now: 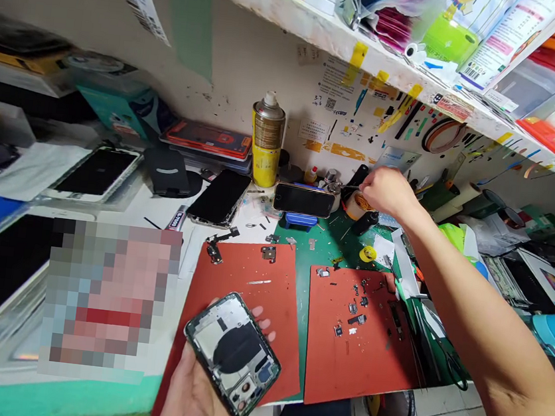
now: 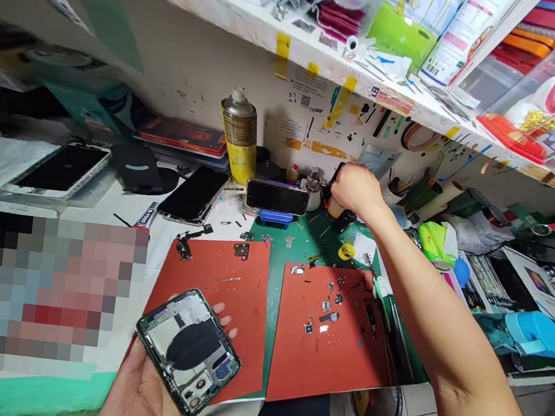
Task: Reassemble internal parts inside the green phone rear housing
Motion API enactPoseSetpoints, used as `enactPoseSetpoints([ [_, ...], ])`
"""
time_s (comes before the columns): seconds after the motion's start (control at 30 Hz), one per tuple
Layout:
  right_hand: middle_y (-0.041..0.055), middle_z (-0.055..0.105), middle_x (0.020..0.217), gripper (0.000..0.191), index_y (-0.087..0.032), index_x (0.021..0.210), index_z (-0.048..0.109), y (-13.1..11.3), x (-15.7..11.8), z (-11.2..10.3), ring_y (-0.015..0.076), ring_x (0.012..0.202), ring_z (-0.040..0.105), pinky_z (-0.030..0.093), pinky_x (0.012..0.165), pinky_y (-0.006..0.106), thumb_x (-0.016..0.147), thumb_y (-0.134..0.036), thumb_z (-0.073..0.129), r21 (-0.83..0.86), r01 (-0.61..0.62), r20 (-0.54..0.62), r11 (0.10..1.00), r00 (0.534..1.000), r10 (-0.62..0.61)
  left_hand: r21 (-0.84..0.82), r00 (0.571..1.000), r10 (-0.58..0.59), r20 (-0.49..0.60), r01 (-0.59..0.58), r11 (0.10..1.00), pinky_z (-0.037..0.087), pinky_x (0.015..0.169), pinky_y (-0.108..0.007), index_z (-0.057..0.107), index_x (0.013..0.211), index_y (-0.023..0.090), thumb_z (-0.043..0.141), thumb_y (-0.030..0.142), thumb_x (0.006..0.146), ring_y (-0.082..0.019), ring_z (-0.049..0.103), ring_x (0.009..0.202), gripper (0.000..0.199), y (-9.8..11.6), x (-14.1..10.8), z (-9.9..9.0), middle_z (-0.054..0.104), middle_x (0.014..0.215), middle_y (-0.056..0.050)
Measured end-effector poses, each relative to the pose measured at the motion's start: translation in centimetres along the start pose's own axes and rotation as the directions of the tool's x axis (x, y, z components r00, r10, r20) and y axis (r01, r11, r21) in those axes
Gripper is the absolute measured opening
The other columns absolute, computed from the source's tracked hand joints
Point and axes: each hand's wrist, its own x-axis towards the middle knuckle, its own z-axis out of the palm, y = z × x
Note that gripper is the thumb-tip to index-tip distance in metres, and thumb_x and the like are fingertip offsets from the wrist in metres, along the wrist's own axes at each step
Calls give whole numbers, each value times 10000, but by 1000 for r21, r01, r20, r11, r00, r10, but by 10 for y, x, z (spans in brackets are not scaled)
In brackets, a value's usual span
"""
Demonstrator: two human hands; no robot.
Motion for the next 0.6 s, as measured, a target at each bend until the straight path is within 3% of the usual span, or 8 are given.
enactPoseSetpoints([
  [0.1, 153, 784, 1188, 221, -128, 1131, 768, -1, -3, -4, 254, 1068, 751, 624, 962, 423, 1060, -317, 678, 19, -46, 50, 999, 998, 45, -27, 999, 16, 49, -15, 1000, 429, 1284, -539, 347, 1720, 402, 442, 572, 1129, -316, 752, 1297, 623, 1, 0, -3, 717, 1480, -93],
  [0.17, 93, 745, 1253, 313, -165, 1246, 712, -1, -6, -12, 223, 1078, 741, 641, 961, 440, 1064, -419, 703, 43, -67, 60, 997, 996, 64, -7, 1000, 20, 20, -20, 1000, 426, 1288, -538, 338, 1728, 393, 470, 552, 1128, -313, 753, 1302, 634, 2, -1, -1, 735, 1471, -105],
  [0.23, 95, 760, 1178, 298, -159, 1184, 737, 2, -16, -20, 220, 1057, 742, 619, 948, 420, 1092, -429, 649, 81, -88, 51, 993, 995, 85, 31, 998, 9, -62, -8, 999, 461, 1262, -562, 348, 1725, 400, 525, 526, 1116, -323, 765, 1284, 647, 3, -3, 6, 751, 1462, -118],
  [0.3, 155, 776, 963, 463, -121, 966, 792, 5, -37, -26, 262, 1009, 753, 540, 868, 412, 1131, -441, 501, 136, -120, 16, 983, 993, 118, 72, 984, 69, -162, -58, 996, 501, 1220, -603, 360, 1707, 461, 564, 537, 1096, -325, 787, 1241, 648, 3, -5, 16, 785, 1413, -95],
  [0.37, 138, 736, 833, 530, -136, 928, 787, 7, -76, -24, 284, 874, 739, 499, 753, 427, 1117, -508, 460, 207, -152, -32, 966, 986, 162, 132, 974, 135, -181, -111, 985, 532, 1183, -622, 357, 1695, 501, 567, 539, 1094, -313, 792, 1228, 637, 2, -6, 25, 807, 1355, -86],
  [0.43, 55, 632, 677, 545, -236, 884, 743, 4, -133, -14, 232, 626, 646, 455, 587, 377, 1088, -635, 433, 341, -149, 2, 928, 987, 158, 164, 976, 160, -147, -136, 977, 531, 1174, -638, 358, 1691, 508, 543, 556, 1102, -306, 781, 1238, 619, 0, -7, 30, 804, 1337, -92],
  [0.5, 34, 574, 618, 449, -319, 794, 703, -6, -200, 2, 227, 526, 532, 402, 470, 375, 969, -723, 616, 674, -209, 152, 708, 978, 144, 163, 978, 173, -118, -152, 975, 511, 1184, -661, 367, 1684, 513, 534, 576, 1102, -303, 777, 1232, 608, -2, -8, 31, 801, 1322, -91],
  [0.6, 36, 574, 603, 419, -368, 822, 766, -35, -294, 26, 240, 494, 544, 430, 415, 356, 870, -775, 677, 807, -343, 341, 480, 935, 95, 140, 980, 174, -101, -159, 977, 473, 1201, -697, 380, 1670, 527, 556, 592, 1090, -309, 777, 1218, 610, -5, -8, 27, 802, 1290, -75],
])
